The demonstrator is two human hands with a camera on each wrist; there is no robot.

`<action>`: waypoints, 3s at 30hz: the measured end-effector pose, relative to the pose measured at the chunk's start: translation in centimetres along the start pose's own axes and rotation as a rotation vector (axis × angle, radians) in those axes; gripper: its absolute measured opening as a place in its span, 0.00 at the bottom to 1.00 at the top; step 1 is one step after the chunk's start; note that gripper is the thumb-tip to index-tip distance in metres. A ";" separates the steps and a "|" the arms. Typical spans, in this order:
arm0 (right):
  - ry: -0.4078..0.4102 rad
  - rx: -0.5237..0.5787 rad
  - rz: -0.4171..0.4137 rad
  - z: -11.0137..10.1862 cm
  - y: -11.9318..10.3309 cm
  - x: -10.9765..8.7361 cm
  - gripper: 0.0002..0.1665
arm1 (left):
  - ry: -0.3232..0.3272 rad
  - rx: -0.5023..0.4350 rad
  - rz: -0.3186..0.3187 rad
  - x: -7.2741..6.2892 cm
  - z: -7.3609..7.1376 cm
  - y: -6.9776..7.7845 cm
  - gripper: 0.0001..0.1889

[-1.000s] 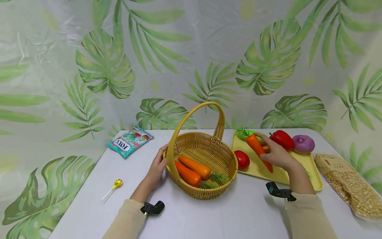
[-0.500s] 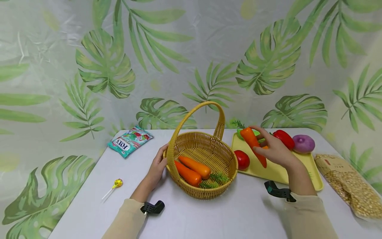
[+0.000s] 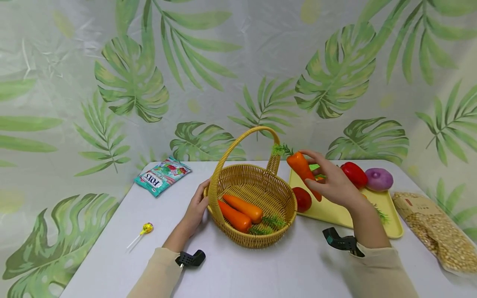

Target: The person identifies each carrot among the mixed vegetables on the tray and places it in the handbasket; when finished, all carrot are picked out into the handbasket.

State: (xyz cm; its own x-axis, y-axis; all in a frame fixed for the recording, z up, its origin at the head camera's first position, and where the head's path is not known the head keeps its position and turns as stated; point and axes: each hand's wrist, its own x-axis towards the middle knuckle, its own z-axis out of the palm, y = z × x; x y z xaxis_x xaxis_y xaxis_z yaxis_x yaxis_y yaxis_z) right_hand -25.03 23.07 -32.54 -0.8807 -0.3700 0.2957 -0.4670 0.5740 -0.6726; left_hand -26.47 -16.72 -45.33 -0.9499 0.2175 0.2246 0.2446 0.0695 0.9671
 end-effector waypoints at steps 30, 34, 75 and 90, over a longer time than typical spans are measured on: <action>-0.078 0.061 -0.110 7.1 -2.4 2.0 0.43 | 0.013 0.004 -0.003 0.1 0.0 -0.4 0.27; -0.100 0.038 -0.107 7.9 -1.8 2.1 0.43 | 0.001 -0.002 -0.006 0.1 0.0 -0.5 0.27; -0.308 -0.351 -0.089 11.5 -0.8 3.4 0.32 | 0.007 -0.001 -0.001 0.3 -0.2 -0.7 0.27; -0.176 -0.213 -0.073 11.6 -0.6 2.6 0.23 | 0.007 0.000 0.001 0.3 -0.1 -0.6 0.27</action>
State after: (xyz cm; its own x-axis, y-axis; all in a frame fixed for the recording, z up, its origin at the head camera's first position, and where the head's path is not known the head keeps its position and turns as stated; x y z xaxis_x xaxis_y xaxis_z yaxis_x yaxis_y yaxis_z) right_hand -26.15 13.29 -39.21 -0.8257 -0.5264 0.2028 -0.5508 0.6748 -0.4912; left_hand -26.94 -16.83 -45.85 -0.9510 0.2105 0.2265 0.2456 0.0691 0.9669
